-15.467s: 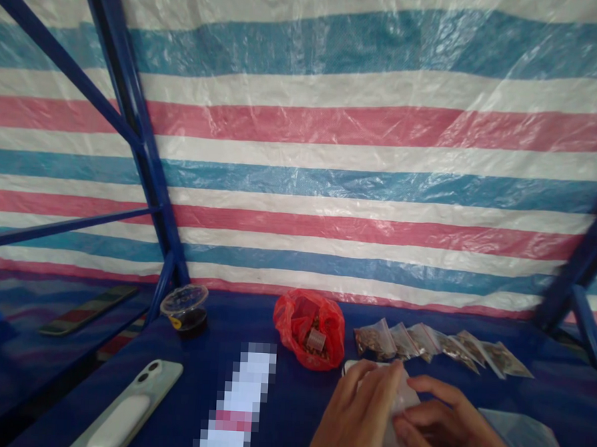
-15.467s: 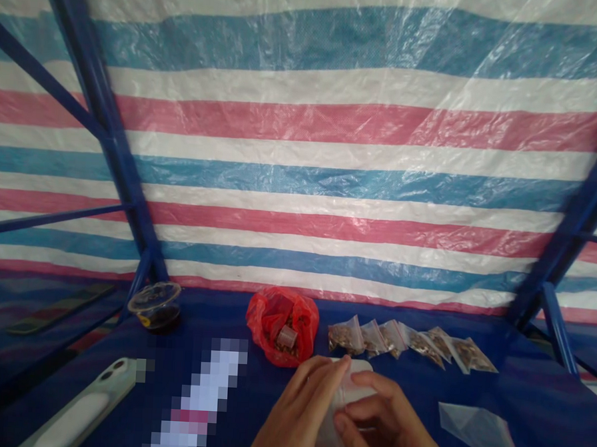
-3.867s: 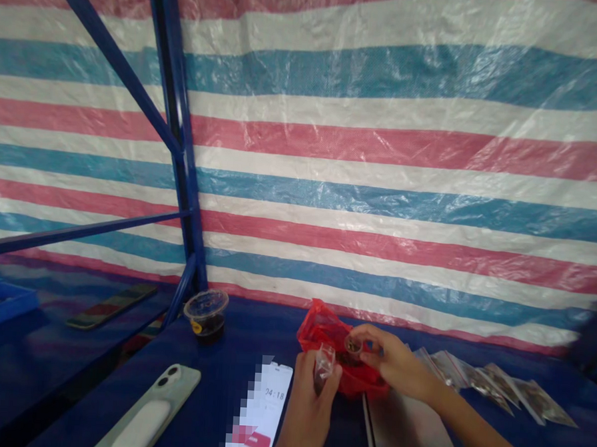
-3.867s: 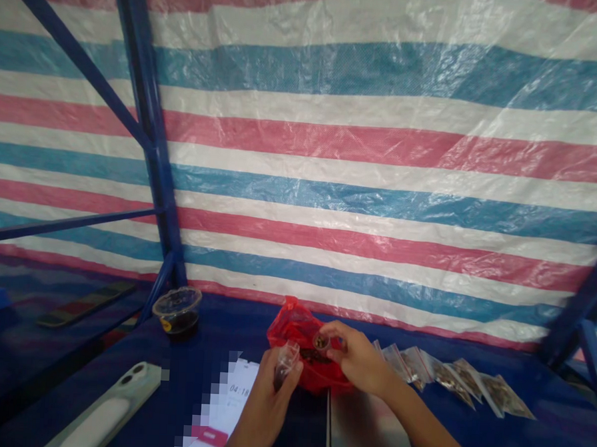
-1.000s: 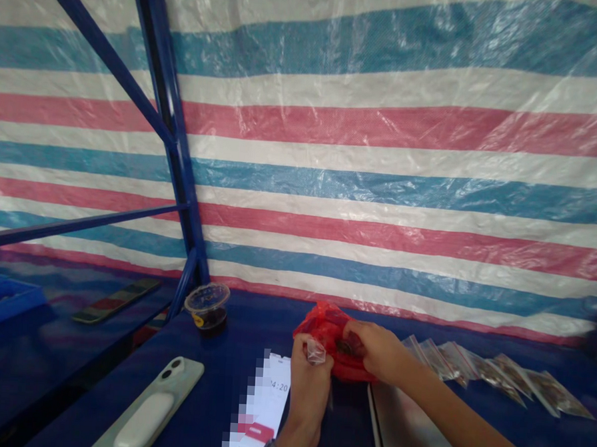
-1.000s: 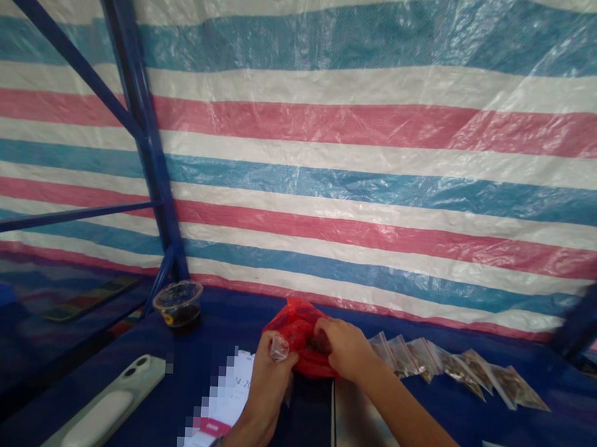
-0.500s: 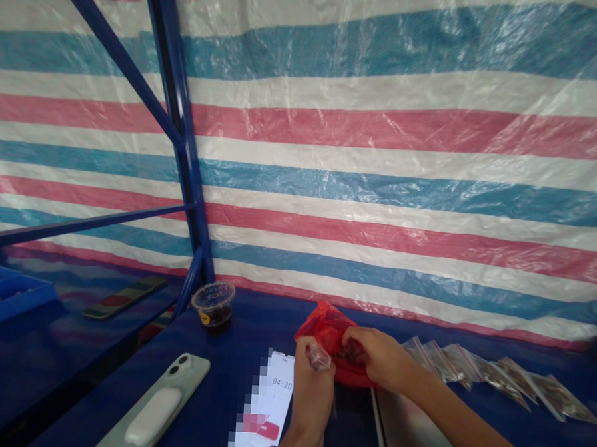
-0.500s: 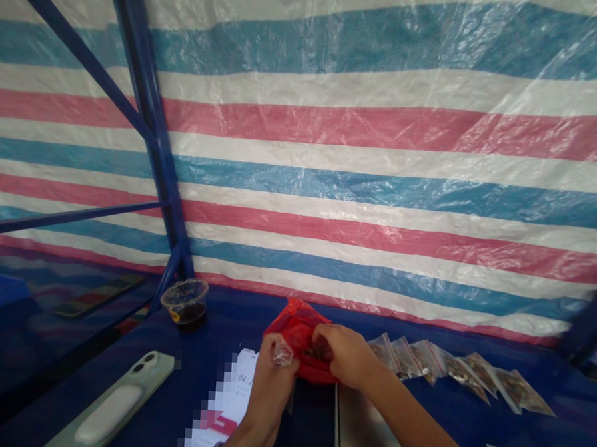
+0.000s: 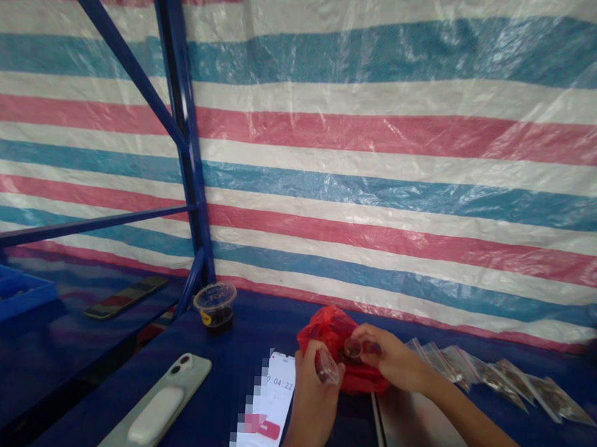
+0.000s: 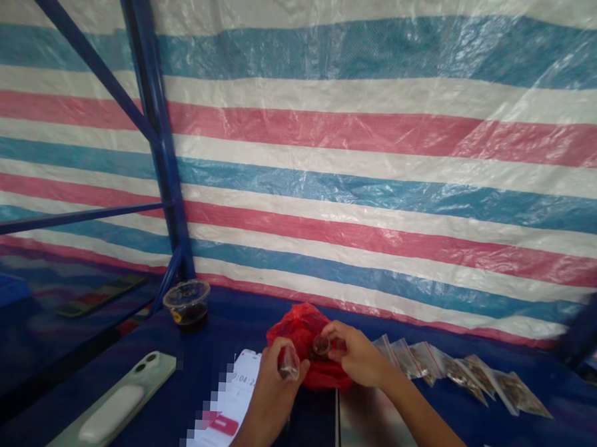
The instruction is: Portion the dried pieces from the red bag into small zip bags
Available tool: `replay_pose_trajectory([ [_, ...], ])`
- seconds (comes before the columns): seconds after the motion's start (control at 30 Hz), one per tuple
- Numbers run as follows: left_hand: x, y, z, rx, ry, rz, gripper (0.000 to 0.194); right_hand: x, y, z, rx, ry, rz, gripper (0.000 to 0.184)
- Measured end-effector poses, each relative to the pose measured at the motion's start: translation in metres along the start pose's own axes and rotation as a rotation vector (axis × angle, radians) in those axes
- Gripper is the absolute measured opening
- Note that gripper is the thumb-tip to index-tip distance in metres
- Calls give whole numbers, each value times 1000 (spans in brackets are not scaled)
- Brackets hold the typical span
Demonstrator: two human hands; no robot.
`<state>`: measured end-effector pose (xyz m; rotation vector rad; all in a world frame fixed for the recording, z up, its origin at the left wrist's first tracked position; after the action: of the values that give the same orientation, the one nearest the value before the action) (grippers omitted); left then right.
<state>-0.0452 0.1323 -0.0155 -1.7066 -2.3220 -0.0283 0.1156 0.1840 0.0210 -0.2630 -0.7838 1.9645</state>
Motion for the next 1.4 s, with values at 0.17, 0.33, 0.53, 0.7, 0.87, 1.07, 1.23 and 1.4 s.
replay_pose_trajectory([
  [0.17,-4,-1,-6,1,18,41,20,-14,-7,27,145,-65,-22,19],
  [0.33,-7,11,-11,-104,28,169,17,-30,-4,60,28,-64,-40,18],
  [0.53,-11,18,-16,-66,80,239,14,-37,11,75,-266,-63,-50,26],
  [0.7,-18,25,-20,-131,107,294,18,-41,17,84,-272,-84,-7,32],
  [0.87,-20,23,-14,-146,80,302,24,-46,19,89,-121,-89,31,29],
  [1.07,-19,25,9,-185,97,307,43,-47,25,84,-45,-14,56,30],
  [1.23,-23,26,4,-182,141,299,52,-47,18,79,-98,17,14,37],
  [1.4,-32,34,-5,-248,58,460,47,-49,14,87,-125,-48,30,38],
])
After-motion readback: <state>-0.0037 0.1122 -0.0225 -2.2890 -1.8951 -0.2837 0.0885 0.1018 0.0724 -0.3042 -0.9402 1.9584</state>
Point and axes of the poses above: each hand's wrist, its own x-axis towards the middle knuckle, its own y-axis out of the palm, z = x × y, the point moved 10 cm from there along x, towards the middle knuckle, and after that the axes turned 1 degree about -x, right-handed, at the moved point
